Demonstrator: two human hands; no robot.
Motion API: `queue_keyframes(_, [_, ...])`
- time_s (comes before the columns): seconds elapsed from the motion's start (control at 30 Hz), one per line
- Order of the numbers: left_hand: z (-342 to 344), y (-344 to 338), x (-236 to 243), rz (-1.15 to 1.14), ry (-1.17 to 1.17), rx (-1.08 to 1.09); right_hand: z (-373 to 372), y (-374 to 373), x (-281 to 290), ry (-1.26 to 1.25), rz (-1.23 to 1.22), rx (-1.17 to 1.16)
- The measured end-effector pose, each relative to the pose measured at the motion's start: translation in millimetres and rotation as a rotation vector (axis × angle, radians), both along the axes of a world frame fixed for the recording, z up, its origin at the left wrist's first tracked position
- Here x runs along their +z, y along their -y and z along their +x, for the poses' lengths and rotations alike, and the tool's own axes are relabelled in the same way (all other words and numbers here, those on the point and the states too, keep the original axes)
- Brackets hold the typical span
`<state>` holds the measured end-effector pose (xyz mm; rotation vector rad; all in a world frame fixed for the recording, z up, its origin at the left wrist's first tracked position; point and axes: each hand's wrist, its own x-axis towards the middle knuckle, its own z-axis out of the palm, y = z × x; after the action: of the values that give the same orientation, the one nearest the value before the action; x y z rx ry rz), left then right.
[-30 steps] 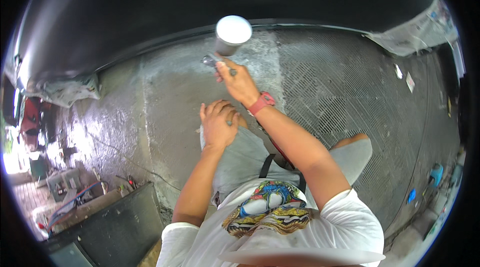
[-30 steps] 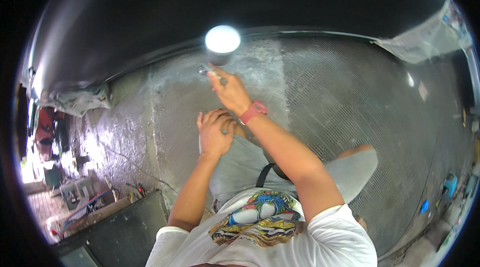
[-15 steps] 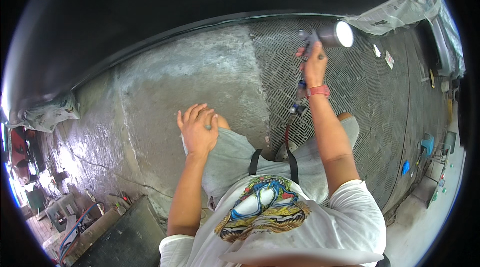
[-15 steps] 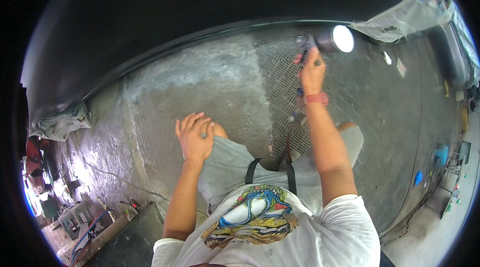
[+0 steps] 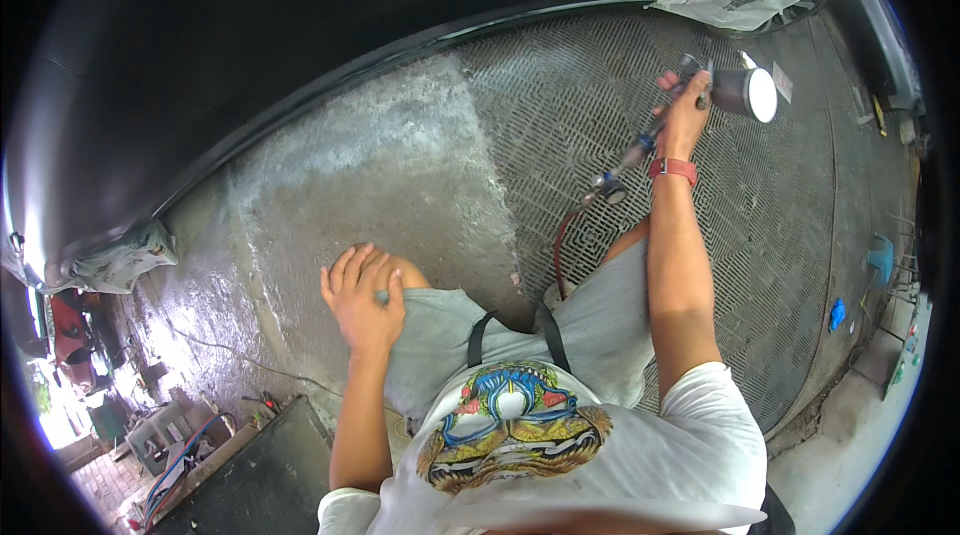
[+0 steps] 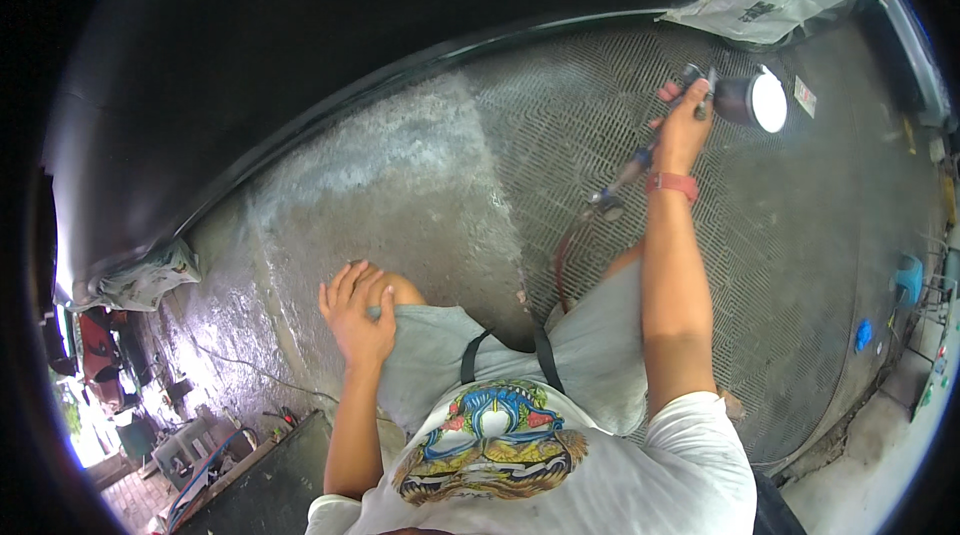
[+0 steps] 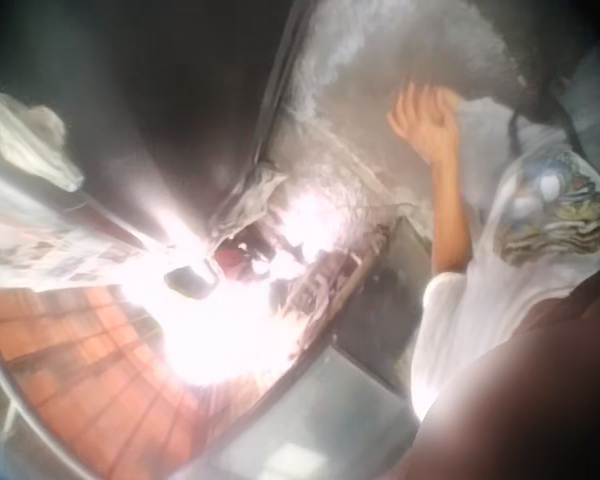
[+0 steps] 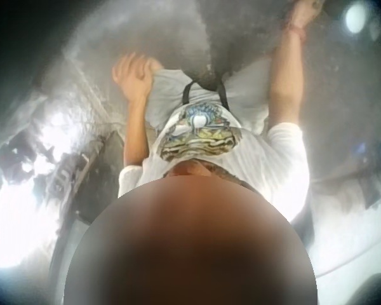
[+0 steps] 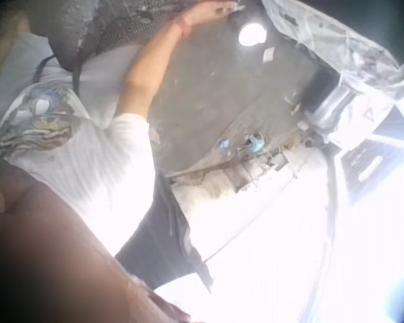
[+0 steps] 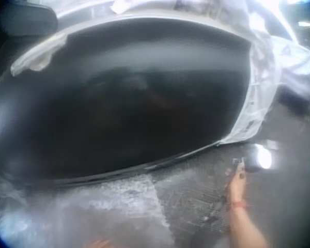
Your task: The person uses a spray gun to apply paint to a car door in a workshop. They move around the door, squatting and standing to cover different areas, and occasionally touch the surface with their hand.
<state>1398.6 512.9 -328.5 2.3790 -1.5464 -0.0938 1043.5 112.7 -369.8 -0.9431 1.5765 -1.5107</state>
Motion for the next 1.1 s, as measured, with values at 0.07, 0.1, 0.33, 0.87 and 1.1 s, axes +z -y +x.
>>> queue_keyframes(0.07, [-15,-9,14,0.011,0.048,0.032,19,-6,0,0.139,0.064,0.135])
queue_keyframes(0.1, [-24,-15,22,0.019,0.065,0.055,36,-12,-2,0.173,0.046,0.193])
queue_keyframes(0.33, [-97,-36,85,0.036,0.197,0.233,174,-80,-11,0.256,0.144,0.774])
queue_keyframes(0.87, [-9,-40,79,0.085,-0.074,-0.087,293,-150,-66,-0.106,0.013,0.837])
queue_keyframes(1.1, [66,-66,20,0.340,-0.269,-0.029,375,-194,-82,-0.242,0.027,0.853])
